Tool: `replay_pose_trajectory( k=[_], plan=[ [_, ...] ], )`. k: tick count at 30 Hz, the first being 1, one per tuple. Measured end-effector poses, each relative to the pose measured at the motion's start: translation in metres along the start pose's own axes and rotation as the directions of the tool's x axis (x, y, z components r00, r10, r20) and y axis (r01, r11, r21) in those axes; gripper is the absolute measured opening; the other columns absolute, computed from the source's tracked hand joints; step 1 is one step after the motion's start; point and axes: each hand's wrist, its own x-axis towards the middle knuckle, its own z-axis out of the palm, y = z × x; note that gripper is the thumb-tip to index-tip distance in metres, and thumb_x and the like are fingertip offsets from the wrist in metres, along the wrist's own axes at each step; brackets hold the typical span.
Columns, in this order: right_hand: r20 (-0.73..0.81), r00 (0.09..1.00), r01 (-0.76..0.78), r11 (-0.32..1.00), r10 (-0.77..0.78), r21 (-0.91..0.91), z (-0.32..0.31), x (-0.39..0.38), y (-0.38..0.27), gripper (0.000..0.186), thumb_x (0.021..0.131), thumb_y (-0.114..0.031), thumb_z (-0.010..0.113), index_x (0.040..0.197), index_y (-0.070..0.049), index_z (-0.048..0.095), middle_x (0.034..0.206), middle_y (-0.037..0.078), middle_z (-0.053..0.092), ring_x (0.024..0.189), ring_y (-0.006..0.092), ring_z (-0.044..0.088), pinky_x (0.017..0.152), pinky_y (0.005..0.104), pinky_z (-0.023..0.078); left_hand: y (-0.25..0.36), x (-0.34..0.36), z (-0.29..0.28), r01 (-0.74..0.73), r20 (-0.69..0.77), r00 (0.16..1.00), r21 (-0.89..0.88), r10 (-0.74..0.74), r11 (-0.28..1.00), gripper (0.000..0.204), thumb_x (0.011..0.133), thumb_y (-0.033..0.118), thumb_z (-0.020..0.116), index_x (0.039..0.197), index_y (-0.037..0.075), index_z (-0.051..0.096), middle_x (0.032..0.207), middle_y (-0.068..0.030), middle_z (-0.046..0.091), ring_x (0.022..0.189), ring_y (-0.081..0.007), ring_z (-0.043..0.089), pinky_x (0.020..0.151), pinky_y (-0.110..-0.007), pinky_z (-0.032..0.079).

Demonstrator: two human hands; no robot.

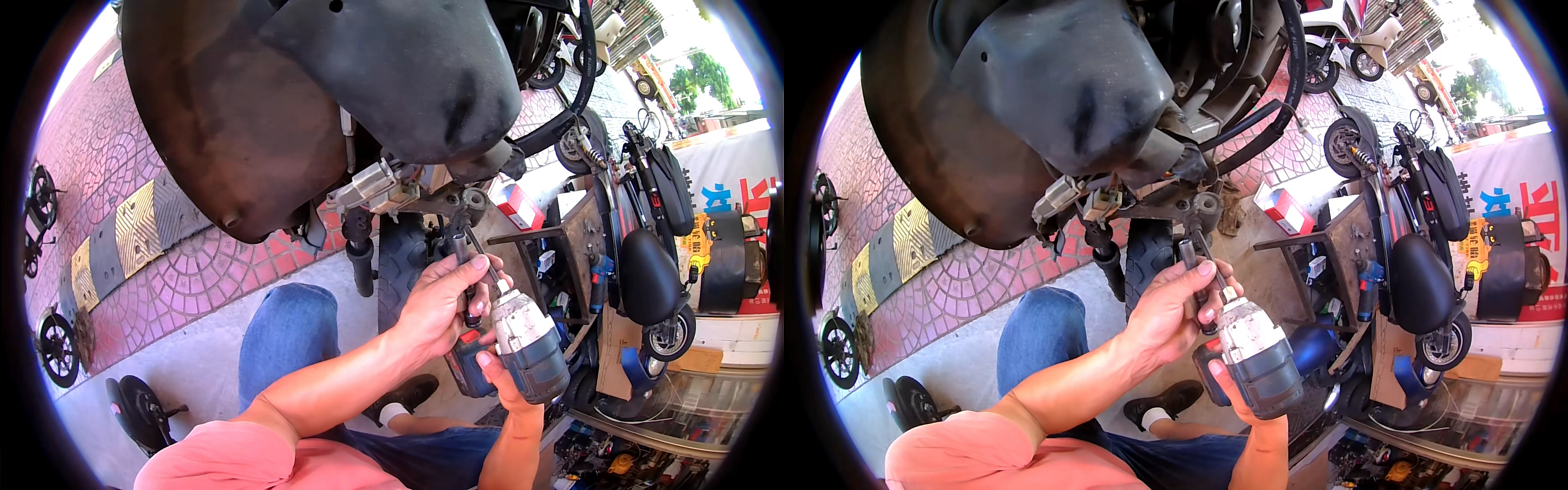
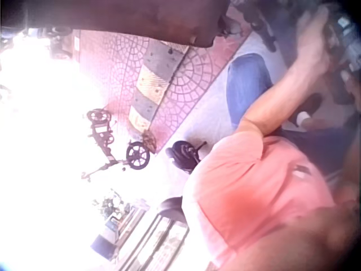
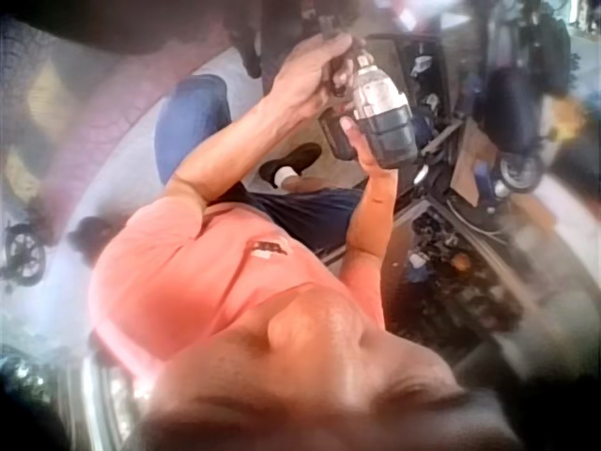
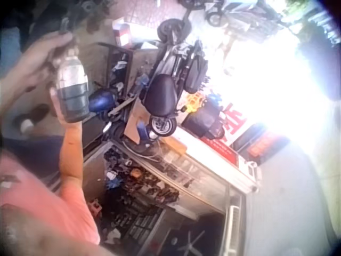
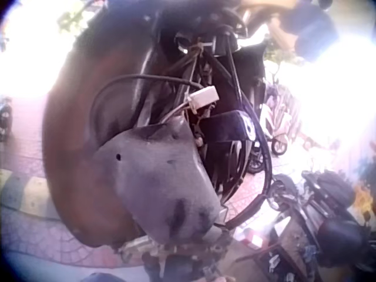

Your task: The person uses a power drill to unscrew bolts from the front wheel of a motorcycle and removes a metal component by hand.

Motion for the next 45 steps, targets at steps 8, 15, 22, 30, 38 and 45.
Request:
replay_pose_trajectory(
  k=[8, 15, 22, 30, 38, 45],
  plan=[
    [-0.039, 0.999, 0.009, 0.997, -0.006, 0.081, 0.008, -0.001, 0.007, 0.035, 0.088, 0.0, 0.078, 0.122, -0.001, 0.069, 0.102, 0.006, 0.075, 0.088, 0.0147, 0.066, 0.078, 0.0302, 0.052, -0.001, -0.001, 0.006, 0.007, 0.044, 0.999, -0.068, -0.004, 0.998, 0.03, 0.109, 0.026, 0.059, 0.124, 0.0, 0.064, 0.11, -0.0177, 0.074, 0.066, -0.0097, 0.055, 0.067, -0.026, 0.052],
    [-0.016, 1.0, -0.026, 0.998, 0.027, 0.059, 0.007, -0.006, 0.008, 0.035, 0.089, -0.001, 0.079, 0.123, -0.001, 0.07, 0.106, 0.006, 0.076, 0.1, 0.0187, 0.071, 0.088, 0.0334, 0.056, -0.003, 0.0, 0.005, -0.004, 0.057, 0.998, -0.045, 0.006, 0.999, 0.033, 0.11, 0.026, 0.059, 0.126, -0.001, 0.064, 0.11, -0.0173, 0.075, 0.065, -0.0072, 0.054, 0.064, -0.024, 0.052],
    [-0.01, 0.996, -0.083, 0.979, 0.086, 0.187, 0.011, -0.013, 0.018, 0.037, 0.091, -0.003, 0.078, 0.126, -0.001, 0.068, 0.108, 0.007, 0.075, 0.1, 0.0173, 0.069, 0.09, 0.0333, 0.055, -0.005, -0.002, 0.005, -0.019, 0.029, 0.999, -0.004, 0.019, 1.0, 0.03, 0.109, 0.027, 0.06, 0.123, 0.002, 0.065, 0.107, -0.0151, 0.075, 0.065, -0.0099, 0.053, 0.067, -0.026, 0.051],
    [0.026, 0.999, -0.042, 0.988, 0.039, 0.148, 0.012, -0.013, 0.018, 0.047, 0.091, -0.005, 0.08, 0.134, 0.0, 0.063, 0.115, 0.009, 0.073, 0.104, 0.0179, 0.068, 0.091, 0.0334, 0.055, -0.005, -0.005, 0.004, -0.027, 0.019, 0.999, -0.012, 0.027, 1.0, 0.027, 0.109, 0.027, 0.06, 0.119, 0.002, 0.066, 0.103, -0.0138, 0.075, 0.064, -0.0097, 0.052, 0.066, -0.026, 0.05],
    [0.05, 0.994, -0.105, 0.962, 0.095, 0.252, 0.014, -0.017, 0.021, 0.051, 0.09, -0.005, 0.08, 0.137, 0.0, 0.06, 0.114, 0.009, 0.072, 0.104, 0.0174, 0.068, 0.091, 0.0336, 0.055, 0.001, -0.012, 0.011, -0.031, -0.039, 0.999, 0.149, 0.037, 0.988, 0.025, 0.109, 0.026, 0.06, 0.115, 0.002, 0.067, 0.099, -0.0121, 0.076, 0.064, -0.0085, 0.051, 0.061, -0.024, 0.046],
    [-0.028, 0.996, -0.083, 0.992, 0.086, 0.098, 0.02, -0.031, -0.003, 0.051, 0.085, -0.005, 0.082, 0.131, 0.002, 0.063, 0.103, 0.006, 0.071, 0.085, 0.0129, 0.064, 0.077, 0.0291, 0.053, -0.002, -0.015, 0.012, -0.034, -0.027, 0.999, 0.024, 0.035, 0.999, 0.024, 0.109, 0.024, 0.058, 0.114, 0.002, 0.067, 0.1, -0.0157, 0.076, 0.062, -0.0079, 0.051, 0.06, -0.022, 0.046]
  ],
)
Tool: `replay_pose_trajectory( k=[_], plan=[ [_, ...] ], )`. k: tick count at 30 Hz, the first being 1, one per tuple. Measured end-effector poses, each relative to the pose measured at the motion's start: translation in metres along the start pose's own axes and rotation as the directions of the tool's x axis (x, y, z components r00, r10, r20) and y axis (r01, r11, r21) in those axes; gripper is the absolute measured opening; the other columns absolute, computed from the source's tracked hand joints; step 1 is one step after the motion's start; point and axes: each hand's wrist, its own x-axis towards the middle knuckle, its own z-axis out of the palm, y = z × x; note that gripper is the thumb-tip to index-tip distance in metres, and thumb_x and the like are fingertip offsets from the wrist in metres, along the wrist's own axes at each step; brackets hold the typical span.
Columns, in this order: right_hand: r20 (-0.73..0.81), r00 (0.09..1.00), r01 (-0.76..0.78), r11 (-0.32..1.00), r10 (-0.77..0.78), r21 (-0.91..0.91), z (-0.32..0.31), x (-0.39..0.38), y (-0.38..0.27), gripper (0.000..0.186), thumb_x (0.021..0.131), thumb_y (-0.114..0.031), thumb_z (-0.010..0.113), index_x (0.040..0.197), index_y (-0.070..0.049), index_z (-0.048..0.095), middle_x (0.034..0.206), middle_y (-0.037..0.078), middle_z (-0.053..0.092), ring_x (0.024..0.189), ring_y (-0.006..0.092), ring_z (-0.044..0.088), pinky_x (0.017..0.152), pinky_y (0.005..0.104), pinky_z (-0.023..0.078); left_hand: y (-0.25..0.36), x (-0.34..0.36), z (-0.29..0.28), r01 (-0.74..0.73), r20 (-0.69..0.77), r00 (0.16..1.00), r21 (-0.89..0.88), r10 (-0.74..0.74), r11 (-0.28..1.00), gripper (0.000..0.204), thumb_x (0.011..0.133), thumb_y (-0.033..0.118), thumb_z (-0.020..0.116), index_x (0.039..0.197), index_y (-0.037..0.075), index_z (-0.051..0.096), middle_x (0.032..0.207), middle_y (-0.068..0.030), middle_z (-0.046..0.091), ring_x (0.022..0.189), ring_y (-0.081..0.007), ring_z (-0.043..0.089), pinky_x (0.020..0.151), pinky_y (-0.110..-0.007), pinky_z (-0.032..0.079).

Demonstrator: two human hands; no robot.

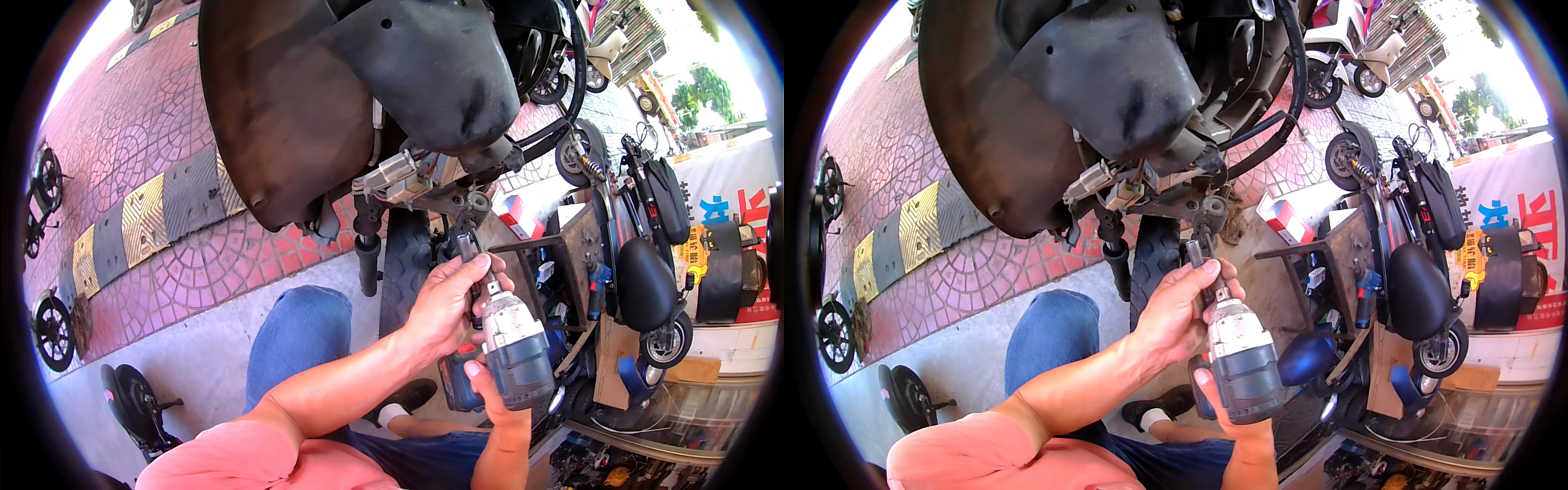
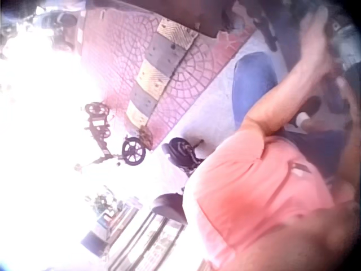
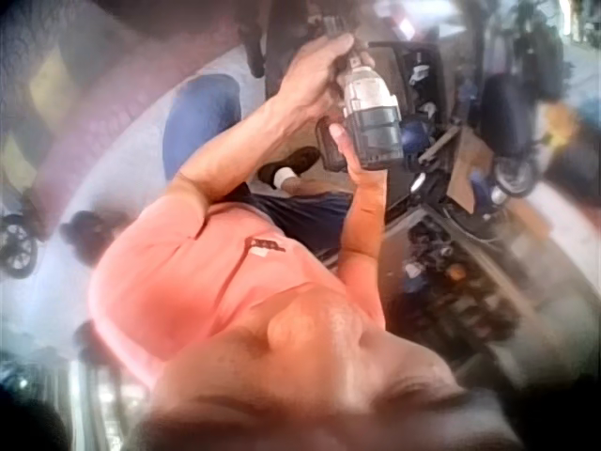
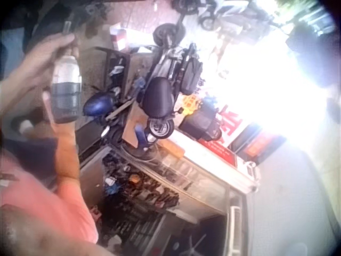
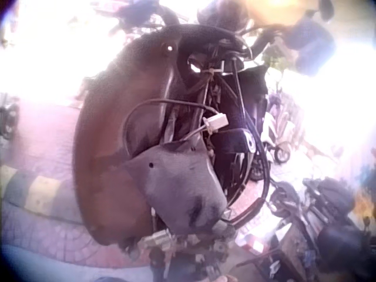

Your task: The person uses a power drill to unscrew bolts from the front wheel of a motorcycle and removes a metal component by hand.

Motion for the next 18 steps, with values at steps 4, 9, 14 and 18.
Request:
replay_pose_trajectory(
  k=[4, 9, 14, 18],
  plan=[
    [0.23, 0.972, -0.05, 0.922, -0.043, 0.384, -0.035, 0.012, 0.029, 0.053, 0.088, -0.026, 0.075, 0.127, 0.007, 0.058, 0.067, 0.005, 0.053, 0.053, 0.0148, 0.051, 0.053, 0.0301, 0.044, -0.015, -0.011, 0.012, -0.023, 0.064, 0.998, 0.161, 0.013, 0.987, 0.025, 0.11, 0.023, 0.057, 0.114, 0.002, 0.068, 0.102, -0.0154, 0.076, 0.062, -0.007, 0.048, 0.061, -0.022, 0.045],
    [-0.003, 0.991, -0.126, 0.927, 0.136, 0.354, -0.024, -0.006, 0.035, 0.057, 0.085, -0.017, 0.085, 0.131, 0.001, 0.059, 0.079, 0.005, 0.064, 0.064, 0.0154, 0.059, 0.06, 0.0297, 0.05, -0.029, -0.006, -0.008, 0.043, -0.046, 0.998, 0.189, -0.035, 0.981, 0.028, 0.108, 0.028, 0.062, 0.114, 0.002, 0.069, 0.101, -0.0122, 0.077, 0.063, -0.0063, 0.049, 0.06, -0.022, 0.042],
    [0.017, 1.0, 0.028, 0.985, -0.025, -0.171, -0.017, -0.008, 0.028, 0.048, 0.085, -0.009, 0.087, 0.127, -0.001, 0.067, 0.101, 0.006, 0.073, 0.09, 0.0171, 0.067, 0.081, 0.0321, 0.055, -0.03, -0.011, -0.013, 0.038, -0.078, 0.997, 0.169, -0.025, 0.985, 0.024, 0.107, 0.026, 0.061, 0.111, 0.003, 0.069, 0.098, -0.012, 0.077, 0.063, -0.0069, 0.05, 0.06, -0.024, 0.044],
    [0.04, 0.997, 0.07, 0.957, -0.061, -0.282, -0.023, -0.002, 0.017, 0.038, 0.082, -0.011, 0.09, 0.116, -0.002, 0.074, 0.101, 0.008, 0.077, 0.088, 0.0197, 0.07, 0.08, 0.0349, 0.057, -0.025, -0.015, -0.018, 0.048, -0.073, 0.997, 0.156, -0.037, 0.987, 0.023, 0.107, 0.024, 0.061, 0.11, 0.003, 0.069, 0.096, -0.0143, 0.077, 0.065, -0.0096, 0.056, 0.062, -0.024, 0.046]
  ],
)
